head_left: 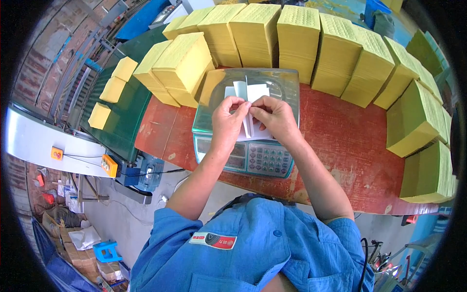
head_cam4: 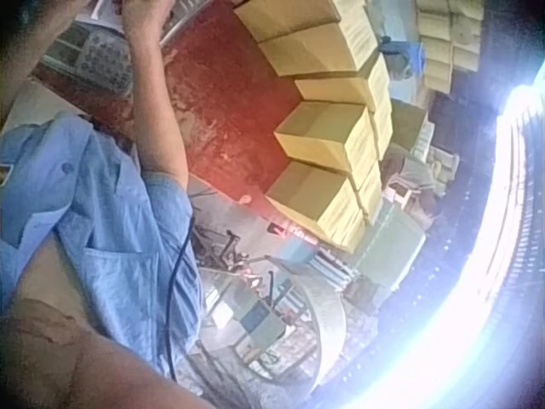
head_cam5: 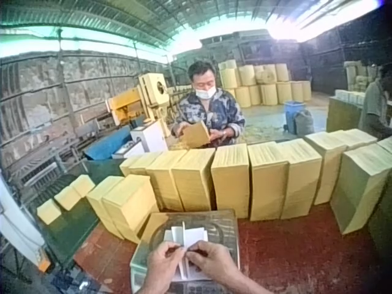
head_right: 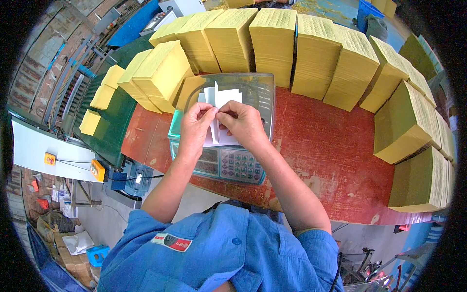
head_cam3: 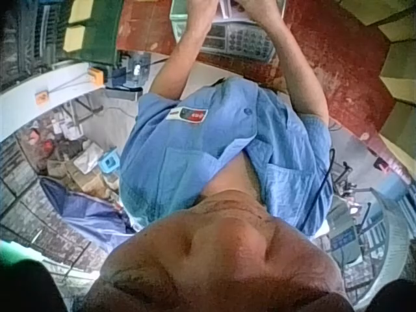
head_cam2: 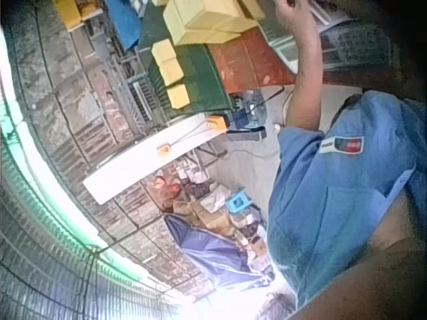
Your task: The recorder is weighing stacks of yellow paper, adding white cardboard separators, and using an industrial strapping machine to bind the stacks.
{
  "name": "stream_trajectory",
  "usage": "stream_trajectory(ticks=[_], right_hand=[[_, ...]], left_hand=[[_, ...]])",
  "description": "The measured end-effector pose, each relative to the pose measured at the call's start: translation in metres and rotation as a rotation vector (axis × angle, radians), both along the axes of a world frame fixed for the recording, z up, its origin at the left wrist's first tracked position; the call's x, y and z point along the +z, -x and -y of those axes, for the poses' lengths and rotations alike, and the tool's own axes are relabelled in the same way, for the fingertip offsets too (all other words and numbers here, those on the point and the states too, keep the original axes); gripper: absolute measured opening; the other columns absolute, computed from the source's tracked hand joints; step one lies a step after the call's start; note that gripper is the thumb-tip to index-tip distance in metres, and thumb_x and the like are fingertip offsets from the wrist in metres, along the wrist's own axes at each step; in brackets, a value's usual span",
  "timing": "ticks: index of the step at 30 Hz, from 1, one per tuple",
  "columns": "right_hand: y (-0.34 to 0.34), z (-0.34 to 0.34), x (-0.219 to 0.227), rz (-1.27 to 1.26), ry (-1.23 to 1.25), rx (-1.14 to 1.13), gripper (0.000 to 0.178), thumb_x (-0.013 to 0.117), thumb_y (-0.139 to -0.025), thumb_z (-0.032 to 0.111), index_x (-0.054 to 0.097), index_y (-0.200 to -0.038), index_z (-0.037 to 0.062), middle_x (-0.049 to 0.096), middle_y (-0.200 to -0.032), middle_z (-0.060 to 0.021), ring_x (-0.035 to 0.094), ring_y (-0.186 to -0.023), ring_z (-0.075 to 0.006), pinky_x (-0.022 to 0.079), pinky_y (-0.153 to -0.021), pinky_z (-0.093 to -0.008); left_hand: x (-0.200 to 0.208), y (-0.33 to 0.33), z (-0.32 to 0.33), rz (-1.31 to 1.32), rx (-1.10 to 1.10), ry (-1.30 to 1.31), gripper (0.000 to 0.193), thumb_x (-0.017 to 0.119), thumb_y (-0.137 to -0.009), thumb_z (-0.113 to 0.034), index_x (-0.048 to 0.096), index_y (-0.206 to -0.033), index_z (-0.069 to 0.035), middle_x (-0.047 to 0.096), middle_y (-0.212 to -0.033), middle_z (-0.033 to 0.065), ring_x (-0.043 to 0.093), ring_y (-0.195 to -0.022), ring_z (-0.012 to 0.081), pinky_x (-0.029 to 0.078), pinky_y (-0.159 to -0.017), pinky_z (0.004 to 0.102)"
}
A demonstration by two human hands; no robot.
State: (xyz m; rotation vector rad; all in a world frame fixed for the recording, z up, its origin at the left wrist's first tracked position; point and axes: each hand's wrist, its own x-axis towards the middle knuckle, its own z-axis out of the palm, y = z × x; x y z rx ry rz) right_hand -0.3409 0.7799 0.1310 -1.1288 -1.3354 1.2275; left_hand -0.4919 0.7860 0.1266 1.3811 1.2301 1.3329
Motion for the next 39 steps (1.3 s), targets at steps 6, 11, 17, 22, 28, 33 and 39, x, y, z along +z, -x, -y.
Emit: stream_trajectory(ticks=[6,11,17,22,28,33,39], right_hand=[[0.000,0.001,0.000,-0.017,0.012,0.007,0.010,0.068,-0.089,0.012,0.069,-0.088,0.0019,0.067,-0.072,-0.0035,0.062,-0.063,-0.0080,0.052,-0.054,-0.0244],[-0.003,0.002,-0.001,-0.051,0.037,-0.001,0.009,0.067,-0.087,0.007,0.067,-0.093,0.0006,0.068,-0.079,-0.0073,0.063,-0.064,-0.0108,0.052,-0.055,-0.0246],[0.007,0.018,0.014,0.212,-0.485,-0.404,0.026,0.066,-0.083,0.004,0.061,-0.108,-0.0031,0.066,-0.098,-0.0189,0.067,-0.072,-0.0245,0.054,-0.064,-0.0328],[0.018,0.011,0.010,0.325,-0.397,-0.288,0.028,0.066,-0.084,0.011,0.062,-0.108,-0.0031,0.067,-0.094,-0.0226,0.068,-0.071,-0.0312,0.054,-0.064,-0.0386],[0.014,0.001,0.008,0.619,-0.202,-0.284,0.018,0.067,-0.081,0.014,0.065,-0.089,-0.0010,0.066,-0.080,-0.0226,0.066,-0.070,-0.0313,0.051,-0.064,-0.0402],[0.017,0.028,0.019,0.292,-0.417,-0.532,0.010,0.063,-0.086,0.006,0.057,-0.082,-0.0006,0.061,-0.073,-0.0202,0.063,-0.064,-0.0282,0.049,-0.058,-0.0382],[-0.097,0.109,0.025,0.151,-0.342,-0.811,0.023,0.064,-0.090,0.010,0.049,-0.076,-0.0004,0.044,-0.063,-0.0069,0.042,-0.060,-0.0077,0.040,-0.051,-0.0289]], left_hand=[[0.000,0.001,0.000,-0.006,0.002,0.016,0.016,0.069,-0.088,-0.014,0.064,-0.091,0.001,0.063,-0.084,0.0043,0.057,-0.079,0.0097,0.046,-0.072,0.0249],[-0.002,0.001,0.000,-0.020,0.022,0.010,0.014,0.067,-0.088,-0.012,0.065,-0.091,0.001,0.063,-0.083,0.0033,0.056,-0.079,0.0093,0.046,-0.072,0.0249],[-0.001,0.008,0.001,-0.033,0.050,0.028,0.011,0.063,-0.089,-0.008,0.065,-0.091,0.002,0.063,-0.081,0.0020,0.055,-0.077,0.0082,0.046,-0.071,0.0247],[0.001,0.005,0.002,0.044,0.069,0.040,0.009,0.061,-0.090,-0.007,0.065,-0.090,0.002,0.063,-0.082,0.0019,0.054,-0.075,0.0071,0.045,-0.069,0.0241],[0.004,0.007,0.007,0.061,0.047,-0.030,0.038,0.057,-0.089,0.000,0.053,-0.126,-0.005,0.064,-0.099,0.0050,0.054,-0.079,0.0084,0.045,-0.069,0.0237],[0.074,0.018,0.056,0.040,0.200,-0.250,0.058,0.049,-0.088,0.012,0.034,-0.143,0.004,0.063,-0.114,0.0162,0.060,-0.104,0.0201,0.048,-0.090,0.0327],[0.089,-0.018,0.081,0.252,-0.252,-0.083,0.017,0.053,-0.089,0.005,0.060,-0.104,0.003,0.065,-0.099,0.0065,0.059,-0.091,0.0115,0.045,-0.086,0.0273]])
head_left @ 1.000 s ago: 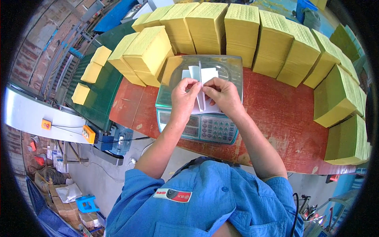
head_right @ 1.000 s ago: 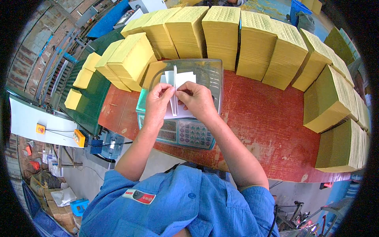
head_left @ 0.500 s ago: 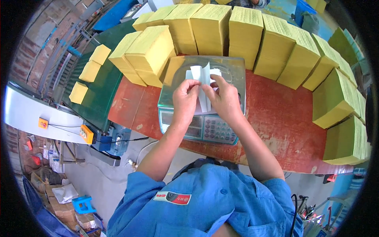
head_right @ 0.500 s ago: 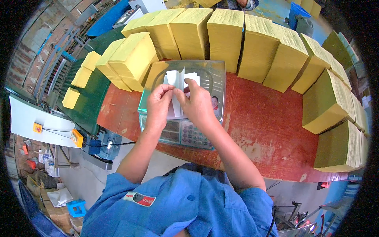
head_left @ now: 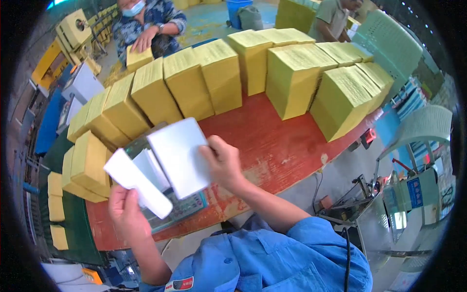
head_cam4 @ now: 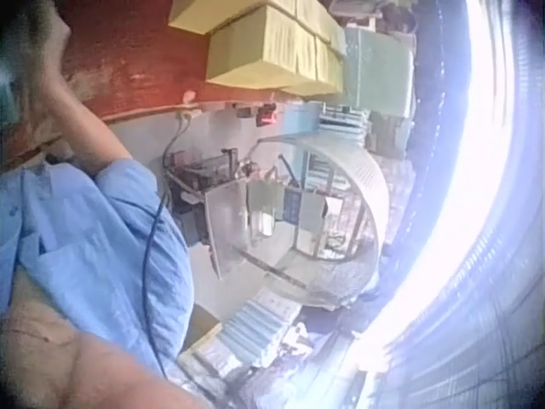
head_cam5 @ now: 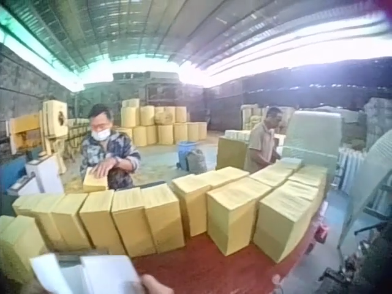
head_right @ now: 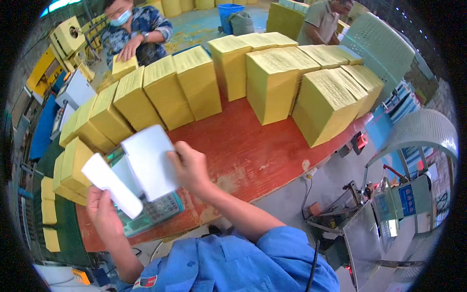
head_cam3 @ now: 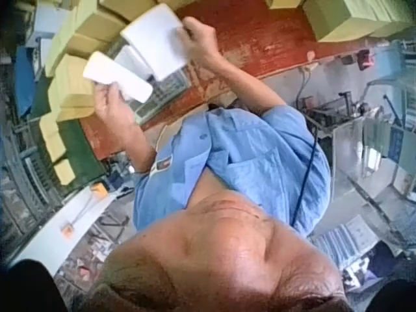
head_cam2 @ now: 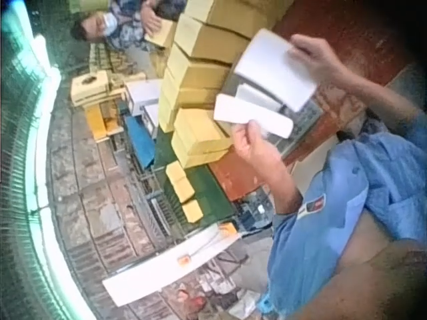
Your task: The recorder is weighing stacks of yellow paper, adding white cardboard separators, and using an industrial strapping machine to bind the stacks.
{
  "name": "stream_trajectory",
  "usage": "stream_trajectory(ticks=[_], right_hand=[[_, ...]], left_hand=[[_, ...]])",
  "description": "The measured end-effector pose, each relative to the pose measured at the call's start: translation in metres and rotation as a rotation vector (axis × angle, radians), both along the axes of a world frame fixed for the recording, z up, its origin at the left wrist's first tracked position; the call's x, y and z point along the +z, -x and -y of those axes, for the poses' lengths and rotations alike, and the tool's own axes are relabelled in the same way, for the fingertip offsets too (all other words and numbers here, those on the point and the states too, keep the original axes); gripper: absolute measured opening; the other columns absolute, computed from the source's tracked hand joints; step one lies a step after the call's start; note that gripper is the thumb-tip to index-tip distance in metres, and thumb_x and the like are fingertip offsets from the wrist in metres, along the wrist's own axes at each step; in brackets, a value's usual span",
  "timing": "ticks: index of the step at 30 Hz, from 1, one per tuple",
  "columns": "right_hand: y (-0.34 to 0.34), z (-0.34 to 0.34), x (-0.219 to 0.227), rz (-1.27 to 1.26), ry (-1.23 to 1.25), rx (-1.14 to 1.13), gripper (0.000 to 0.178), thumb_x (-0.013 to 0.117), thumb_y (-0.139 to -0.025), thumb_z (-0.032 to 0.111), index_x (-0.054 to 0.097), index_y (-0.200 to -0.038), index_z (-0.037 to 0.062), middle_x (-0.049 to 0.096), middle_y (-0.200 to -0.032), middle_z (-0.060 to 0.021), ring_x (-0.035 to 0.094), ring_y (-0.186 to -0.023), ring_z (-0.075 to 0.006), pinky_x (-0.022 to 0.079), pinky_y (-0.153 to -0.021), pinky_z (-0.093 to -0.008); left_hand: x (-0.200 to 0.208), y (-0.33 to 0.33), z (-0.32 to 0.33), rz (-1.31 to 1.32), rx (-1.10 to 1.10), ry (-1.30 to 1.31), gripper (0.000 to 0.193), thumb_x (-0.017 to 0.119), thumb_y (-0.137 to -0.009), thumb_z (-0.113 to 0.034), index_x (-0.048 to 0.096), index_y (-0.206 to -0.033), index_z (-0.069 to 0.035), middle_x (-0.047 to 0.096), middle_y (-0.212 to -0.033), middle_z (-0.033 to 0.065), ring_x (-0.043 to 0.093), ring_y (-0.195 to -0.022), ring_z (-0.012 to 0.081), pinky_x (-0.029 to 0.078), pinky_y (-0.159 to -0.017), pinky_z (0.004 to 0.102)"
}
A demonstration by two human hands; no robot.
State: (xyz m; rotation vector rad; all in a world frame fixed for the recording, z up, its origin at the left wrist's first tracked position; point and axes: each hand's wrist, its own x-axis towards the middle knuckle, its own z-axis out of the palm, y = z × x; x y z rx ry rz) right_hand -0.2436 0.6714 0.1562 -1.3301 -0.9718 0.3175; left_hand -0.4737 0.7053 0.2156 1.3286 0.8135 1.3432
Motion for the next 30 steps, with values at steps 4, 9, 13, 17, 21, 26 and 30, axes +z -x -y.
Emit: stream_trajectory(ticks=[4,9,13,17,21,26,30], right_hand=[[-0.084,0.067,-0.047,-0.216,0.111,-0.138,0.023,0.061,-0.094,0.013,0.049,-0.077,0.0018,0.040,-0.067,0.0032,0.038,-0.064,-0.0050,0.036,-0.053,-0.0260],[-0.171,0.162,-0.088,-0.221,0.186,-0.302,0.023,0.061,-0.093,0.015,0.051,-0.078,0.0005,0.042,-0.065,-0.0020,0.040,-0.063,-0.0078,0.038,-0.055,-0.0289],[-0.234,0.218,-0.110,-0.027,0.260,-0.405,0.021,0.064,-0.091,0.013,0.052,-0.078,0.0003,0.042,-0.062,-0.0064,0.040,-0.061,-0.0099,0.038,-0.055,-0.0300],[-0.269,0.246,-0.101,-0.210,0.307,-0.231,0.020,0.065,-0.090,0.013,0.053,-0.080,0.0008,0.045,-0.061,-0.0068,0.041,-0.057,-0.0126,0.038,-0.052,-0.0315],[-0.302,0.258,-0.106,-0.210,0.276,-0.106,0.020,0.066,-0.090,0.013,0.053,-0.081,0.0003,0.049,-0.062,-0.0088,0.044,-0.056,-0.0138,0.040,-0.052,-0.0321],[-0.329,0.264,-0.105,-0.206,0.279,-0.033,0.019,0.066,-0.090,0.014,0.055,-0.084,-0.0005,0.054,-0.067,-0.0130,0.050,-0.060,-0.0159,0.044,-0.056,-0.0327],[-0.336,0.263,-0.107,-0.222,0.259,0.018,0.019,0.066,-0.090,0.015,0.056,-0.085,-0.0004,0.056,-0.067,-0.0141,0.052,-0.060,-0.0179,0.045,-0.057,-0.0338]], left_hand=[[-0.002,-0.081,0.022,0.030,-0.336,0.175,0.016,0.056,-0.087,0.003,0.062,-0.102,0.001,0.066,-0.097,0.0050,0.061,-0.089,0.0121,0.047,-0.084,0.0278],[0.029,-0.207,0.058,0.084,-0.733,0.216,0.023,0.058,-0.088,0.000,0.061,-0.110,0.001,0.066,-0.101,0.0067,0.063,-0.091,0.0160,0.050,-0.081,0.0305],[0.064,-0.356,0.093,0.348,-0.803,0.340,0.022,0.057,-0.094,-0.008,0.058,-0.114,0.000,0.064,-0.103,0.0071,0.062,-0.092,0.0159,0.050,-0.080,0.0301],[0.042,-0.471,0.082,0.313,-0.886,0.319,0.015,0.057,-0.094,-0.012,0.060,-0.105,-0.003,0.066,-0.105,0.0104,0.063,-0.101,0.0185,0.050,-0.089,0.0360],[-0.006,-0.528,0.078,-0.062,-0.527,0.217,0.006,0.059,-0.089,-0.010,0.058,-0.084,-0.006,0.064,-0.094,0.0060,0.058,-0.083,0.0131,0.046,-0.081,0.0314],[-0.023,-0.552,0.101,-0.162,-0.331,-0.007,0.022,0.055,-0.087,-0.006,0.044,-0.069,-0.002,0.051,-0.114,0.0079,0.047,-0.094,0.0118,0.040,-0.085,0.0273],[-0.014,-0.556,0.113,-0.199,-0.301,-0.062,0.023,0.054,-0.087,-0.006,0.043,-0.068,-0.001,0.048,-0.118,0.0104,0.044,-0.100,0.0135,0.038,-0.089,0.0295]])
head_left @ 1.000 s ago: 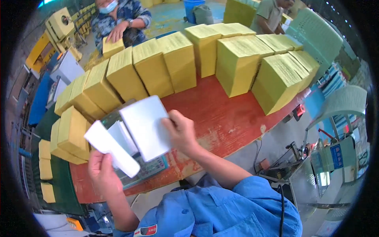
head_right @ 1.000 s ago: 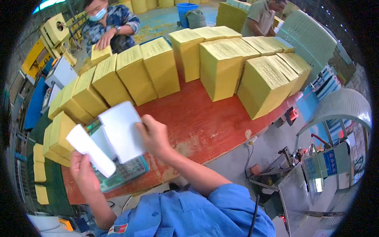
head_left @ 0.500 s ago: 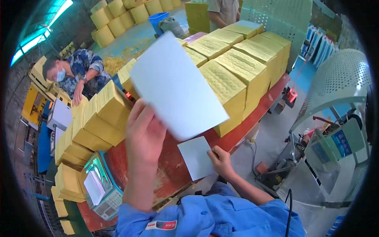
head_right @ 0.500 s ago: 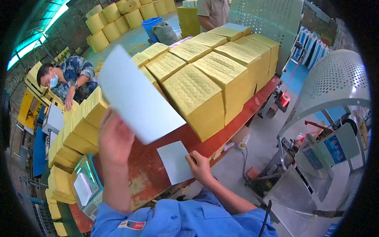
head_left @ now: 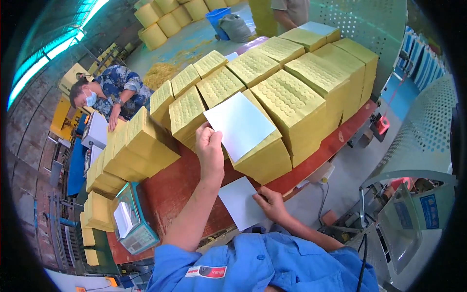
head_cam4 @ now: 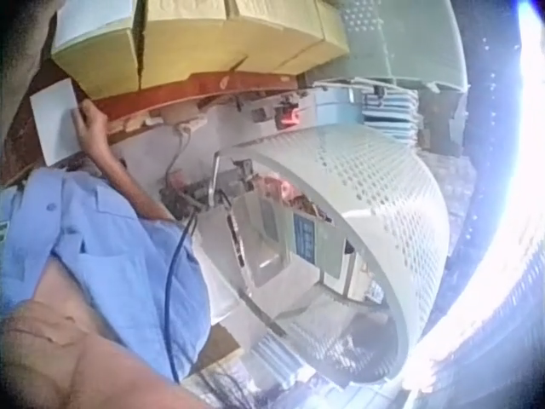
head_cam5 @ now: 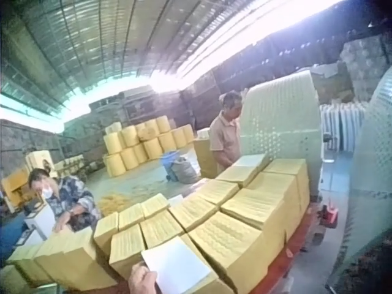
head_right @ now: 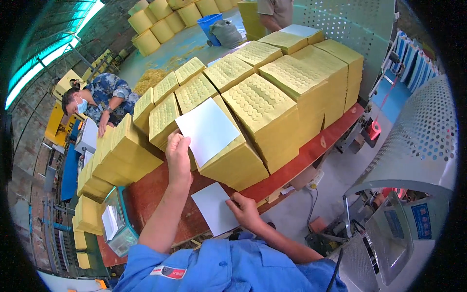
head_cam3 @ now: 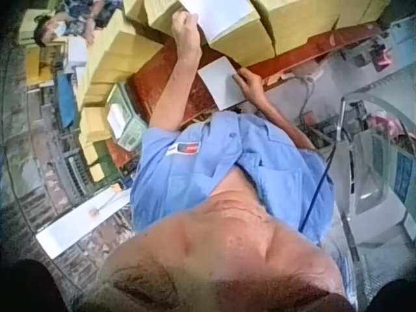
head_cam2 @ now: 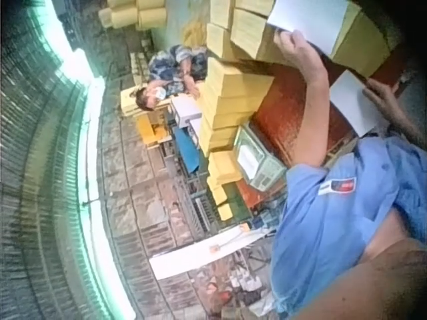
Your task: The recorder is weighing stacks of yellow paper, adding white cardboard separators, and using an industrial strapping machine to bind the stacks.
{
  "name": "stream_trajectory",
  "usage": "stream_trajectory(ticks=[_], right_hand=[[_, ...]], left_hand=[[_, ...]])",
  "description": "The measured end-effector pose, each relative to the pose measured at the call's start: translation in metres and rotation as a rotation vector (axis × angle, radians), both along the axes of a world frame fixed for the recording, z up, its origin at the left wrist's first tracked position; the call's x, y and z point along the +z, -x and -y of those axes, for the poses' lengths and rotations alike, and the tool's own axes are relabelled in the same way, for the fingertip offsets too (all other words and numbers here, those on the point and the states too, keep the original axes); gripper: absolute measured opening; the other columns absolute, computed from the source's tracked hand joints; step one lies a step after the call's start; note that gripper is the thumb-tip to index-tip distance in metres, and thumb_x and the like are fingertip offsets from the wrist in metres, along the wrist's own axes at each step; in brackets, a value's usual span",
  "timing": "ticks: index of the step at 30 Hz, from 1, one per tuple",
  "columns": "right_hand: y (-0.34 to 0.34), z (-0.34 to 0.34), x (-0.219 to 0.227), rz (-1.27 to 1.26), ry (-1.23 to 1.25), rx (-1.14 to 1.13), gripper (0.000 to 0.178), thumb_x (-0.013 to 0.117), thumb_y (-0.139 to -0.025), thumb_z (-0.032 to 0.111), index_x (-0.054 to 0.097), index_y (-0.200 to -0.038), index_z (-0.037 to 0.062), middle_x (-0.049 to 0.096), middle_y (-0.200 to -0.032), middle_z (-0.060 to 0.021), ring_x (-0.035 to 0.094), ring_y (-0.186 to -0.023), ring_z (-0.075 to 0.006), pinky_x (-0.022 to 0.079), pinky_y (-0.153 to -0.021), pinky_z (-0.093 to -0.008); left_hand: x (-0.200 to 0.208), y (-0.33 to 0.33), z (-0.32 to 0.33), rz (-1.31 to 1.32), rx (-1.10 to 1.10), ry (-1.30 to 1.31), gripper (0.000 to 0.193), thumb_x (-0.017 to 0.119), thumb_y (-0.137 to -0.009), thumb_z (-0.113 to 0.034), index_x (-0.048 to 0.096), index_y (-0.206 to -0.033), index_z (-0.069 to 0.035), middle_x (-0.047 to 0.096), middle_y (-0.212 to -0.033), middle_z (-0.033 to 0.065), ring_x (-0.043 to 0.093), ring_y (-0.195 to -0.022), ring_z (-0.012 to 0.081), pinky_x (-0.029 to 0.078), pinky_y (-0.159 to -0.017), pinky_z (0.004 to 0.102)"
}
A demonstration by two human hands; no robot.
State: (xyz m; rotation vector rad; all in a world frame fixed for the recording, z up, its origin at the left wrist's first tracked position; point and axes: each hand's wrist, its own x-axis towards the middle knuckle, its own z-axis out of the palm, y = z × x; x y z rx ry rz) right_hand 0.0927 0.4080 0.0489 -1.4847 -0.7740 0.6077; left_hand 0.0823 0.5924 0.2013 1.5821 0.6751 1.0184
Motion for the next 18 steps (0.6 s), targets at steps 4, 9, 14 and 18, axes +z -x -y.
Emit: stream_trajectory(ticks=[4,9,14,18], right_hand=[[-0.003,0.000,-0.002,-0.015,0.009,0.057,0.019,0.067,-0.090,0.016,0.057,-0.086,-0.0003,0.056,-0.068,-0.0148,0.053,-0.060,-0.0191,0.046,-0.058,-0.0345],[-0.006,-0.001,-0.012,-0.010,-0.019,0.076,0.020,0.067,-0.090,0.017,0.057,-0.087,-0.0005,0.056,-0.069,-0.0151,0.052,-0.060,-0.0194,0.045,-0.058,-0.0344],[-0.008,-0.002,-0.013,-0.052,-0.026,0.095,0.020,0.067,-0.090,0.017,0.058,-0.087,-0.0006,0.058,-0.070,-0.0161,0.053,-0.061,-0.0198,0.046,-0.059,-0.0349],[-0.009,0.002,-0.016,-0.058,0.017,0.088,0.020,0.067,-0.090,0.017,0.058,-0.087,-0.0006,0.059,-0.070,-0.0159,0.055,-0.063,-0.0187,0.046,-0.060,-0.0344]], left_hand=[[-0.001,0.001,-0.007,-0.061,-0.002,-0.075,0.023,0.053,-0.087,-0.008,0.042,-0.069,-0.001,0.048,-0.120,0.0114,0.046,-0.101,0.0164,0.038,-0.091,0.0309],[0.009,0.000,-0.010,-0.225,-0.066,-0.166,0.019,0.054,-0.088,-0.009,0.046,-0.073,0.000,0.048,-0.120,0.0140,0.047,-0.106,0.0220,0.038,-0.095,0.0340],[0.009,0.006,-0.021,-0.296,-0.096,-0.199,0.019,0.056,-0.089,-0.012,0.048,-0.076,-0.001,0.048,-0.121,0.0138,0.046,-0.109,0.0212,0.036,-0.098,0.0345],[0.007,0.007,-0.018,-0.334,-0.097,-0.173,0.020,0.059,-0.089,-0.015,0.050,-0.077,-0.002,0.047,-0.124,0.0149,0.045,-0.112,0.0203,0.033,-0.102,0.0342]])
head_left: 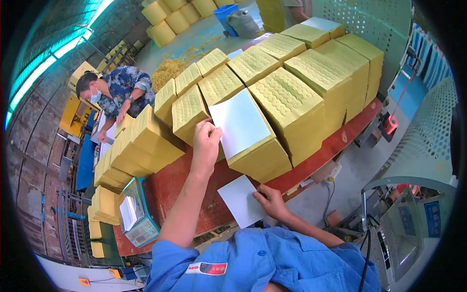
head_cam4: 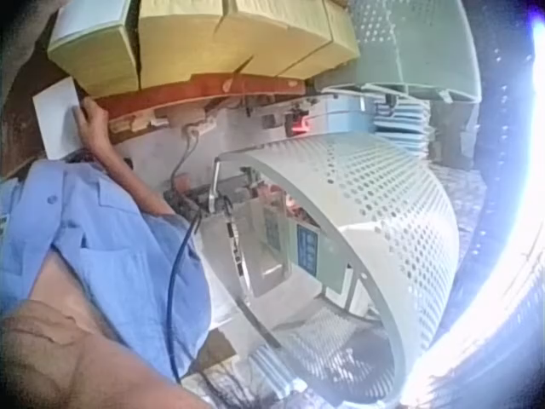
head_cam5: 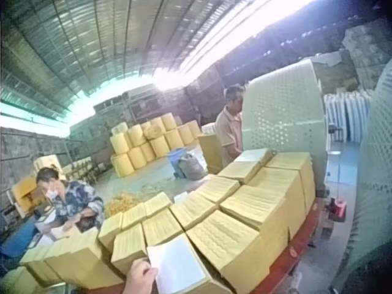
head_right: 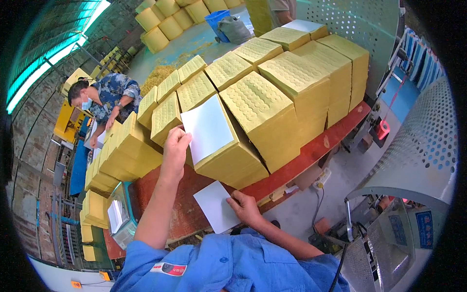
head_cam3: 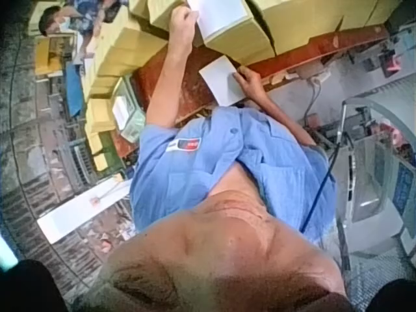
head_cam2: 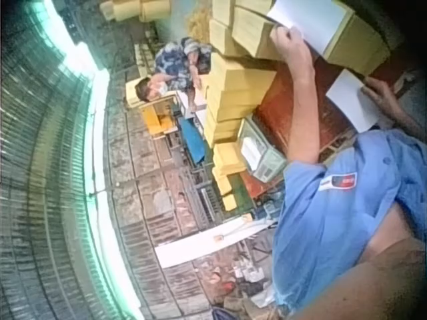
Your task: The recorder is weighing stacks of yellow paper, adding white cardboard separators, and using an industrial strapping machine to bind the stacks.
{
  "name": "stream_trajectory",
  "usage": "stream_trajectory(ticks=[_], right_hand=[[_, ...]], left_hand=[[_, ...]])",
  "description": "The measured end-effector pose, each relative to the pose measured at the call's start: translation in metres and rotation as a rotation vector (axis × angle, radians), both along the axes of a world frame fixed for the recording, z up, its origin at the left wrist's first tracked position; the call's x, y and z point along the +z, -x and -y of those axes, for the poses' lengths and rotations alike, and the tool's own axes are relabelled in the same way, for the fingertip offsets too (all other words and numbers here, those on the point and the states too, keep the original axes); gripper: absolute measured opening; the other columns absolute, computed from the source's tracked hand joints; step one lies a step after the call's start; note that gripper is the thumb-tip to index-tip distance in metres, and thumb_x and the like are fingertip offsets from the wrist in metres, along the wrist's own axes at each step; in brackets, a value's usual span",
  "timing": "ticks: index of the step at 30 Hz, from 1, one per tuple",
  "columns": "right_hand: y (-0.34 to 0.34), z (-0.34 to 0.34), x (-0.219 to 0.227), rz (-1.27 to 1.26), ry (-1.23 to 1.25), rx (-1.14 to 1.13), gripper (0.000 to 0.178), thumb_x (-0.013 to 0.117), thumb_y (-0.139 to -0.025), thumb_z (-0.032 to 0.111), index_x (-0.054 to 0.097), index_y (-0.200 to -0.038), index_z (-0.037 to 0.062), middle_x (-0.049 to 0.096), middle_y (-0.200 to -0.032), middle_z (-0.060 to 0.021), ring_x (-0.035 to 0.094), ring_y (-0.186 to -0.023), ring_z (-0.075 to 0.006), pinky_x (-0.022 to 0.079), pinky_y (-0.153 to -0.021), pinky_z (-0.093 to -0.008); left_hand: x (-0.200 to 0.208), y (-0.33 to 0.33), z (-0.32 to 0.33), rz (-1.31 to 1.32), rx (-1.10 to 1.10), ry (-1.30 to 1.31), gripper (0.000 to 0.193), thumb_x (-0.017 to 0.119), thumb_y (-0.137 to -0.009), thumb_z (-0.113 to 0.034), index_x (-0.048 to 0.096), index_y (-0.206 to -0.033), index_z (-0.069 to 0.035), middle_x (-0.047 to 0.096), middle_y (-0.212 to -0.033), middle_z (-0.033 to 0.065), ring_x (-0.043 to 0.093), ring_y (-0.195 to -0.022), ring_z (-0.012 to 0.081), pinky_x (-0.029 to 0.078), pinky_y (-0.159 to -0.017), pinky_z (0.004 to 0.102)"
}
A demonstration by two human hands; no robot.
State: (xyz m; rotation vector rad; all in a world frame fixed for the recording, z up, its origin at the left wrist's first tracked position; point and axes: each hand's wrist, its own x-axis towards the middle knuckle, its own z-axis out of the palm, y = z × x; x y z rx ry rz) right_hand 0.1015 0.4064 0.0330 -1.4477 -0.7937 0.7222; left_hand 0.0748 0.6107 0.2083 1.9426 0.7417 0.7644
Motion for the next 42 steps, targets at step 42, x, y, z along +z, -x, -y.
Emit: stream_trajectory(ticks=[42], right_hand=[[0.061,0.038,-0.045,-1.306,-0.367,-0.405,0.027,0.052,-0.090,0.013,0.058,-0.114,0.0028,0.065,-0.100,-0.0109,0.065,-0.087,-0.0216,0.054,-0.078,-0.0346]], left_hand=[[0.030,0.077,0.048,-0.222,-0.773,-0.872,0.060,0.058,-0.089,-0.031,0.044,-0.140,-0.003,0.040,-0.147,0.0191,0.038,-0.136,0.0391,0.024,-0.112,0.0544]])
